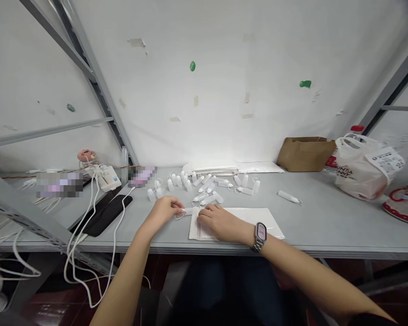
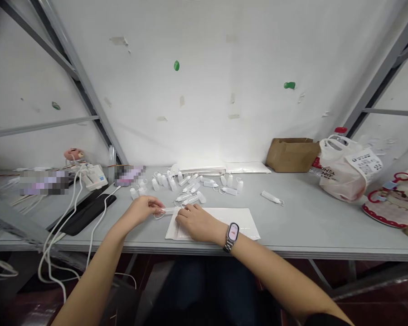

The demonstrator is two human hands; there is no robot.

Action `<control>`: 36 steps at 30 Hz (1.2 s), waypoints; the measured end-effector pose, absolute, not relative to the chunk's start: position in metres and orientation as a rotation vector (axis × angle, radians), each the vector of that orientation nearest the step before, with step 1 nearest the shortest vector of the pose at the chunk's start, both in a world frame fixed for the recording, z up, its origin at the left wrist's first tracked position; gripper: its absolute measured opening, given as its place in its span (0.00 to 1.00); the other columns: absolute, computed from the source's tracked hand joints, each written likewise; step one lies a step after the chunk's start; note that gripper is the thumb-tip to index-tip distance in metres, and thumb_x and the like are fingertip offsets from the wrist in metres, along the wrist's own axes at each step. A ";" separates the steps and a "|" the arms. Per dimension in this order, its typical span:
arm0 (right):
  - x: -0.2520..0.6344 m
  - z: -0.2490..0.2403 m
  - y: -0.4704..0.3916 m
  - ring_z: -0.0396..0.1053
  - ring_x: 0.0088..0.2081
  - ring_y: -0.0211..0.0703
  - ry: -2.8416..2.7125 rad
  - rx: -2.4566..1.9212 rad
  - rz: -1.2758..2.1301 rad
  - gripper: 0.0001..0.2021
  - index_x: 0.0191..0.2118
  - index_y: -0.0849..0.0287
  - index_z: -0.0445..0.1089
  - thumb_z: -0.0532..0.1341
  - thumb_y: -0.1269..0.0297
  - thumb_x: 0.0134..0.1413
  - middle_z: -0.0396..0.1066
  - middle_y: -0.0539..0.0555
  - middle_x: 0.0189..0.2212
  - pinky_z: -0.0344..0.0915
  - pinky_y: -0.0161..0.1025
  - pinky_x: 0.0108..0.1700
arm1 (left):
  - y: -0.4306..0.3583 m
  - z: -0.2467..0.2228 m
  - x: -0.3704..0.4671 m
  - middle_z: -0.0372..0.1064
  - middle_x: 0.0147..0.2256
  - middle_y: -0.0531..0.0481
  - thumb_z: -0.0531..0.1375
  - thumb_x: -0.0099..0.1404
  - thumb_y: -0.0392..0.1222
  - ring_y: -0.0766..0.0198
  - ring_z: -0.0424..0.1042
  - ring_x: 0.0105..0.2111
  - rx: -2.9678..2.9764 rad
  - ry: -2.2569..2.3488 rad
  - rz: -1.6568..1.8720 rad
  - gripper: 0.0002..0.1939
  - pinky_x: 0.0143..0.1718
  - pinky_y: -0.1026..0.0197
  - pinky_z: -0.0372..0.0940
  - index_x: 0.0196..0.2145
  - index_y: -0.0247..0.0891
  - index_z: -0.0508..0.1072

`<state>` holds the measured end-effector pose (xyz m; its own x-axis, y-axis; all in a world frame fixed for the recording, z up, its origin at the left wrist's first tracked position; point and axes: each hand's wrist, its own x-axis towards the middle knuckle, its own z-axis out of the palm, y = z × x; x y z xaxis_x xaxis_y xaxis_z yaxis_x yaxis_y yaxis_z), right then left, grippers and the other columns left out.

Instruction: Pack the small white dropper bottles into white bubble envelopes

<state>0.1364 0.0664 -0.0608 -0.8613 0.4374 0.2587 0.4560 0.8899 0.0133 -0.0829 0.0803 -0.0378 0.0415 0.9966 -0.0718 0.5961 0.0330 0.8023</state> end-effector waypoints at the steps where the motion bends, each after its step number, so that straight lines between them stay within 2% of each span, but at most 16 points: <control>1: 0.134 -0.060 0.074 0.58 0.38 0.46 -2.829 -0.601 -0.061 0.12 0.41 0.62 0.66 0.53 0.78 0.51 0.68 0.57 0.38 0.56 0.41 0.40 | 0.081 -0.038 -0.084 0.75 0.20 0.51 0.62 0.43 0.38 0.58 0.73 0.24 1.646 1.629 0.745 0.04 0.30 0.61 0.64 0.22 0.37 0.74; 5: 0.125 -0.064 0.096 0.57 0.34 0.43 -2.781 -0.506 0.109 0.08 0.33 0.61 0.67 0.53 0.77 0.48 0.66 0.53 0.28 0.56 0.39 0.39 | 0.082 -0.041 -0.085 0.74 0.20 0.52 0.63 0.43 0.38 0.60 0.72 0.23 1.669 1.601 0.742 0.04 0.29 0.61 0.63 0.22 0.37 0.74; 8: 0.123 -0.069 0.099 0.56 0.34 0.43 -2.746 -0.541 0.114 0.06 0.30 0.61 0.67 0.54 0.74 0.51 0.64 0.53 0.27 0.57 0.40 0.40 | 0.083 -0.043 -0.086 0.74 0.20 0.52 0.63 0.43 0.39 0.60 0.72 0.23 1.673 1.564 0.740 0.05 0.29 0.61 0.63 0.22 0.37 0.75; 12: 0.123 -0.071 0.093 0.55 0.34 0.42 -2.658 -0.586 0.110 0.17 0.21 0.60 0.65 0.52 0.64 0.60 0.62 0.53 0.26 0.57 0.41 0.41 | 0.082 -0.042 -0.083 0.73 0.19 0.53 0.64 0.42 0.40 0.61 0.72 0.23 1.662 1.509 0.745 0.06 0.29 0.62 0.62 0.22 0.37 0.76; 14: 0.123 -0.071 0.091 0.55 0.34 0.41 -2.556 -0.633 0.115 0.20 0.18 0.59 0.64 0.51 0.62 0.61 0.61 0.53 0.26 0.57 0.41 0.41 | 0.081 -0.043 -0.078 0.73 0.19 0.53 0.64 0.43 0.39 0.61 0.72 0.23 1.643 1.469 0.753 0.05 0.29 0.62 0.63 0.22 0.38 0.76; 17: 0.122 -0.073 0.090 0.56 0.35 0.41 -2.408 -0.720 0.160 0.20 0.18 0.59 0.64 0.52 0.63 0.60 0.61 0.53 0.28 0.57 0.41 0.42 | 0.079 -0.047 -0.064 0.74 0.20 0.51 0.63 0.43 0.36 0.59 0.73 0.25 1.589 1.400 0.779 0.05 0.30 0.61 0.65 0.23 0.37 0.75; 21: 0.120 -0.067 0.093 0.58 0.38 0.41 -2.284 -0.894 0.475 0.17 0.21 0.59 0.64 0.52 0.63 0.60 0.62 0.53 0.30 0.58 0.41 0.45 | 0.078 -0.059 -0.041 0.76 0.25 0.50 0.60 0.45 0.33 0.58 0.76 0.31 1.530 1.315 0.857 0.06 0.35 0.60 0.68 0.25 0.37 0.74; 24: 0.132 -0.052 0.102 0.62 0.37 0.38 -2.241 -1.009 0.643 0.11 0.33 0.59 0.66 0.52 0.60 0.61 0.65 0.52 0.34 0.61 0.37 0.42 | 0.078 -0.066 -0.031 0.77 0.27 0.49 0.62 0.45 0.34 0.58 0.76 0.32 1.514 1.277 0.880 0.07 0.38 0.59 0.68 0.26 0.36 0.75; 26: 0.149 -0.041 0.111 0.64 0.34 0.37 -2.244 -1.088 0.708 0.12 0.40 0.59 0.64 0.52 0.57 0.60 0.67 0.51 0.34 0.61 0.35 0.36 | 0.077 -0.067 -0.031 0.77 0.28 0.48 0.64 0.45 0.36 0.58 0.76 0.32 1.507 1.263 0.875 0.08 0.38 0.58 0.68 0.27 0.36 0.75; 27: 0.159 -0.037 0.116 0.64 0.32 0.37 -2.247 -1.144 0.737 0.13 0.40 0.59 0.65 0.52 0.55 0.59 0.67 0.51 0.33 0.61 0.34 0.34 | 0.077 -0.068 -0.031 0.77 0.29 0.47 0.64 0.45 0.37 0.57 0.76 0.32 1.505 1.256 0.869 0.09 0.38 0.58 0.69 0.28 0.36 0.76; 32: 0.204 -0.032 0.131 0.56 0.23 0.36 -2.224 -1.524 0.752 0.20 0.24 0.60 0.63 0.57 0.46 0.50 0.60 0.49 0.21 0.51 0.35 0.25 | 0.078 -0.066 -0.037 0.77 0.33 0.45 0.66 0.42 0.38 0.57 0.76 0.34 1.507 1.257 0.843 0.13 0.39 0.58 0.68 0.30 0.35 0.77; 36: 0.212 -0.036 0.130 0.55 0.23 0.37 -2.255 -1.627 0.808 0.20 0.22 0.58 0.61 0.62 0.44 0.43 0.59 0.48 0.20 0.49 0.35 0.25 | 0.078 -0.066 -0.037 0.77 0.29 0.49 0.67 0.42 0.36 0.57 0.75 0.33 1.520 1.338 0.855 0.10 0.38 0.58 0.68 0.27 0.37 0.77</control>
<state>0.2116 0.1295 -0.0363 -0.3478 0.9300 -0.1189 0.7939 0.2247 -0.5650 -0.0372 0.0779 -0.0655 0.1719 0.9829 -0.0663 0.3532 0.0014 0.9356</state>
